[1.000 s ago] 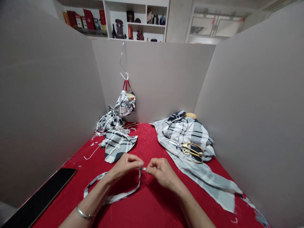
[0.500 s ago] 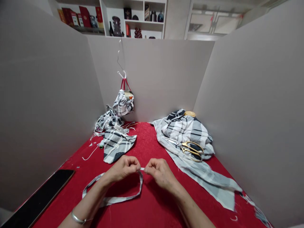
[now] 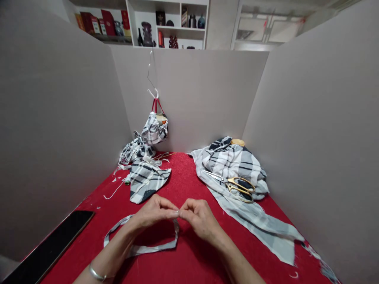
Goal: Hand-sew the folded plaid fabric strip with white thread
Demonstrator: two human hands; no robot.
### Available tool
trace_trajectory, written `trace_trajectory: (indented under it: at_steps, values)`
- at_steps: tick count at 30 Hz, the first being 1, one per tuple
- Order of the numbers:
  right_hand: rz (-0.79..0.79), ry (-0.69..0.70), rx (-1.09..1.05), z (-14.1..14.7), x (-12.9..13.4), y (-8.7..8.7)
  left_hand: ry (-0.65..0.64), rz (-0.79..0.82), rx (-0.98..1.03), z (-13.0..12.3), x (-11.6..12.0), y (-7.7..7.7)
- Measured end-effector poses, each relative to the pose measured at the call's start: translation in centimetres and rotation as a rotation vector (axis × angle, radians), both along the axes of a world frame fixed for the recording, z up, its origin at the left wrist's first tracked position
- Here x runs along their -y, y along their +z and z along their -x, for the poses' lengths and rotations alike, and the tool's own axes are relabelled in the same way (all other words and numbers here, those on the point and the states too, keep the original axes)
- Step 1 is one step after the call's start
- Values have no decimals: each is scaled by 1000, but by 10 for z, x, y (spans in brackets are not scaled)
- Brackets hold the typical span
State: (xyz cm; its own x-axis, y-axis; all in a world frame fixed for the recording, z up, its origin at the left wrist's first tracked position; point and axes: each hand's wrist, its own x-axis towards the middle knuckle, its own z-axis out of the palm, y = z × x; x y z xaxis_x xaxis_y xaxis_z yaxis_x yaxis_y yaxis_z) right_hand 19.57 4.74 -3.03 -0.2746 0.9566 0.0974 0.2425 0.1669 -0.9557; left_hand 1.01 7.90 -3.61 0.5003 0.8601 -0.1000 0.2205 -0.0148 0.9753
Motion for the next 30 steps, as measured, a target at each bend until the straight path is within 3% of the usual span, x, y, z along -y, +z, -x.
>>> trace_trajectory:
  at_steps: [4,11,14,17,21,30]
  values:
    - [40,33,-87,-3,0,2,28,-13,53,3,-2,-2]
    - [330,-38,-742,-6,-8,-3,106,47,86,8,-8,-10]
    - [380,4,-877,-6,-12,-6,127,82,98,8,-8,-12]
    - [391,-30,-870,-10,-14,-6,148,94,113,9,-10,-12]
    - [357,-131,-708,-15,-15,-6,163,134,145,11,-12,-12]
    - [331,-22,-507,-18,-17,-12,197,244,282,9,-12,-16]
